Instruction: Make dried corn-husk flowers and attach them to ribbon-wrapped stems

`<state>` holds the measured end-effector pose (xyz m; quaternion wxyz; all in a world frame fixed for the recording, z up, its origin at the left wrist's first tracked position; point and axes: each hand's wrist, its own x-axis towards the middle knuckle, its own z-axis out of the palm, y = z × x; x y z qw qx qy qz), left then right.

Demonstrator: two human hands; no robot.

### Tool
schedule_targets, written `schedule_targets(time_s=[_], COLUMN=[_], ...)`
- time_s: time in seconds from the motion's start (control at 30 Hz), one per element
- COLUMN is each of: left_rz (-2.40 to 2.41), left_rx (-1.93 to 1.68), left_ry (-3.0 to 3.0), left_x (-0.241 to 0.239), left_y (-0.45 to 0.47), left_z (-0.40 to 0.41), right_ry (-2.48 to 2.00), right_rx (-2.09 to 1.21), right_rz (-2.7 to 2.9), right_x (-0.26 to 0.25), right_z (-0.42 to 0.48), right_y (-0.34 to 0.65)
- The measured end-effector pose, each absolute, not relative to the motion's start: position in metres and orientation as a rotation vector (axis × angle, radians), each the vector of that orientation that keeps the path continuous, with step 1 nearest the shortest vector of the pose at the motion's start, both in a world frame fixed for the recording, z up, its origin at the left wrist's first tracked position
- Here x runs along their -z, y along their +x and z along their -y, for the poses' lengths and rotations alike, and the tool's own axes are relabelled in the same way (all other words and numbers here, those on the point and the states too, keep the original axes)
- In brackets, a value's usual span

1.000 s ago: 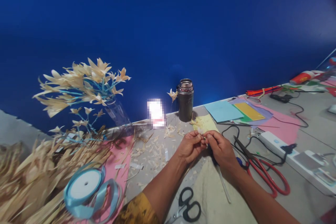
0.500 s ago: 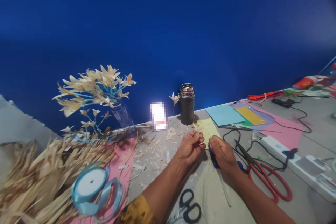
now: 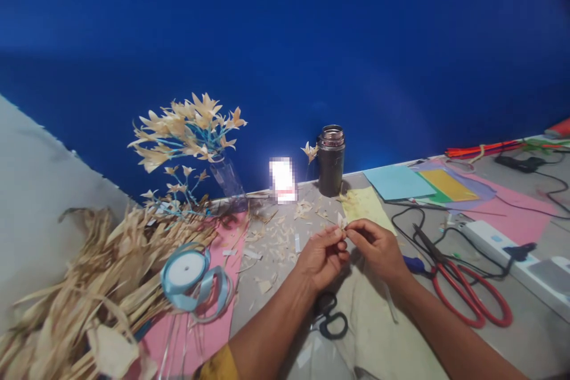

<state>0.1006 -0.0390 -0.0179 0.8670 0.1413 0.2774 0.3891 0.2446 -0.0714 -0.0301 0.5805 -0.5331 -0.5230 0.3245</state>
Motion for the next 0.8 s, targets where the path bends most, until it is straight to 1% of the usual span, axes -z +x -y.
schedule_targets(time_s=[0.57,0.8], left_rz=[-0.669,-0.687], left_rx=[-0.803,-0.856], left_ry=[0.39,0.455], left_x=[0.032,0.029], left_y=[0.1,0.102], left_z=[0.04,0.043], right_ry=[-1.319,-1.28], right_rx=[-0.787,-0.904], right_rz=[1.3,1.219], right_x=[0.037,0.033], right_z=[0.067,0.067], right_y=[0.25,0.252])
